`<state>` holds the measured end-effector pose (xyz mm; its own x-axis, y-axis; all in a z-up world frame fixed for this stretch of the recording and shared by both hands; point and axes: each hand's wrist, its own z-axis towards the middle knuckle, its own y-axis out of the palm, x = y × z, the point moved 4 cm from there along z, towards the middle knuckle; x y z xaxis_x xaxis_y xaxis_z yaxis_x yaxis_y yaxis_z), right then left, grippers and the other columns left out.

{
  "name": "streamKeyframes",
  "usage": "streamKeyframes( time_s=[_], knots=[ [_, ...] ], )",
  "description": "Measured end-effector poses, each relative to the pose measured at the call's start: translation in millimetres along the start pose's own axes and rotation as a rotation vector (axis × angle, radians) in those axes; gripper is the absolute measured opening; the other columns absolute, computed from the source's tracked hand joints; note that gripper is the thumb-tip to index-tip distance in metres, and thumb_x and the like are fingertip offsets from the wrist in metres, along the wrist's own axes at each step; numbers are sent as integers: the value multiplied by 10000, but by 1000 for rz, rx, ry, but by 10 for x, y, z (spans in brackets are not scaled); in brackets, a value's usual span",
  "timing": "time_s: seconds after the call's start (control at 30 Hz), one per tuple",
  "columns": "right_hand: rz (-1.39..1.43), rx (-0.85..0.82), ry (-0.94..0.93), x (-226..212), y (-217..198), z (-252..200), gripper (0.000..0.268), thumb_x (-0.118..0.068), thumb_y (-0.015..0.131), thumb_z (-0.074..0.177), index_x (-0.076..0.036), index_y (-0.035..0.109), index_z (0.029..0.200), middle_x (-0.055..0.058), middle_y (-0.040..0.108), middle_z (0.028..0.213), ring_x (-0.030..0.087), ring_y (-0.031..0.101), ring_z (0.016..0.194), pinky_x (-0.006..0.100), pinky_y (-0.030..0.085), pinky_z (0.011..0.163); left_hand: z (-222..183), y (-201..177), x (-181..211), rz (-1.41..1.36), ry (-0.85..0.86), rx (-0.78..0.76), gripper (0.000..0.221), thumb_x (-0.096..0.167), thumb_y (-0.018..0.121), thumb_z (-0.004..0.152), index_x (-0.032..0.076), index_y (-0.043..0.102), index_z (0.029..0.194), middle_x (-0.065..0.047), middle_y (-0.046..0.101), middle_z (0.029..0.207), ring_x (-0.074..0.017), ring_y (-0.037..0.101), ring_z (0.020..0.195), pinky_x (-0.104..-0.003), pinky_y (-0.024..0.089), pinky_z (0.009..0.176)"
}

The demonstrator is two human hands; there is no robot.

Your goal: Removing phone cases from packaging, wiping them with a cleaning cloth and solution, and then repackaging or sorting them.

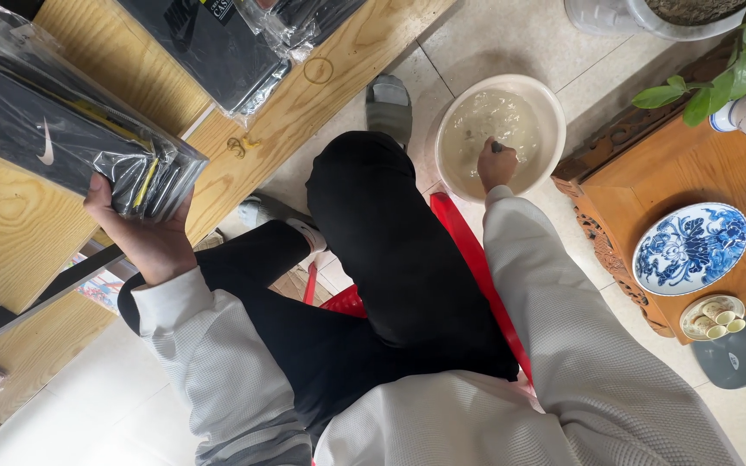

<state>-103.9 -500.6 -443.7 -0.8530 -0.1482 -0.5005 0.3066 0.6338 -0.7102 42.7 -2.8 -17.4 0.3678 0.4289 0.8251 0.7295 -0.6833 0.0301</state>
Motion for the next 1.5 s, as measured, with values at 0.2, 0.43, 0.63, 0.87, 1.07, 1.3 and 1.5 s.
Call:
streamKeyframes(
  time_s=[0.2, 0.43, 0.63, 0.87, 1.07, 1.3, 1.5],
  knots=[
    [72, -27, 175, -207, -126, -133, 435, -443, 564, 905, -32, 701, 943, 150, 697, 1096, 331, 683, 1004, 437, 500, 908, -51, 53, 37, 96, 13, -40, 646, 555, 649, 650, 193, 650, 1186, -42, 709, 1202, -222, 727, 1176, -396, 710, 825],
    [148, 38, 62, -401, -354, -235, 526, -414, 517, 967, -103, 361, 572, 39, 359, 586, 207, 373, 635, 401, 374, 694, -3, 40, -21, 189, 54, -50, 903, 701, 657, 562, 279, 497, 1344, -27, 602, 1434, -228, 657, 1326, -385, 756, 768],
    [281, -256, 168, -612, -591, -342, 588, -555, 275, 946, -116, 636, 797, 35, 551, 666, 198, 502, 584, 326, 411, 581, 273, -176, -188, 456, 194, -295, 1037, 849, 456, 795, 347, 57, 1610, 37, -160, 1728, -300, -151, 1622, -476, 778, 906],
    [475, -393, -55, -434, -848, -158, 280, -248, 525, 990, -112, 655, 1196, 139, 586, 993, 286, 622, 853, 383, 569, 657, -16, -403, -282, 338, 122, -94, 1240, 927, 375, 598, 199, 195, 1585, -98, 572, 1113, -287, 774, 960, -451, 730, 784],
    [444, -388, -177, -562, -1118, -390, 197, -176, 773, 954, -95, 694, 1115, 106, 579, 1096, 275, 614, 1019, 419, 555, 831, 100, -871, -556, 296, 207, -92, 529, 668, 529, 933, 209, 476, 1190, -51, 547, 870, -227, 671, 759, -377, 633, 588],
    [339, -288, -501, -461, -1283, -408, 112, -41, 763, 952, -12, 656, 961, 179, 635, 1030, 325, 686, 1001, 400, 586, 785, -587, -212, -658, 458, 670, -374, 191, 82, 459, 999, 35, 643, 977, -55, 398, 509, -124, 410, 418, -214, 336, 424],
    [132, -27, -916, -1061, -1918, -1042, 50, -2, 772, 986, 9, 724, 985, 186, 551, 1170, 395, 593, 1164, 524, 484, 1034, -1677, 927, -399, 571, 1066, -657, 185, 49, 535, 981, 122, 705, 974, -126, 711, 771, -308, 678, 674, -394, 545, 688]
  ],
)
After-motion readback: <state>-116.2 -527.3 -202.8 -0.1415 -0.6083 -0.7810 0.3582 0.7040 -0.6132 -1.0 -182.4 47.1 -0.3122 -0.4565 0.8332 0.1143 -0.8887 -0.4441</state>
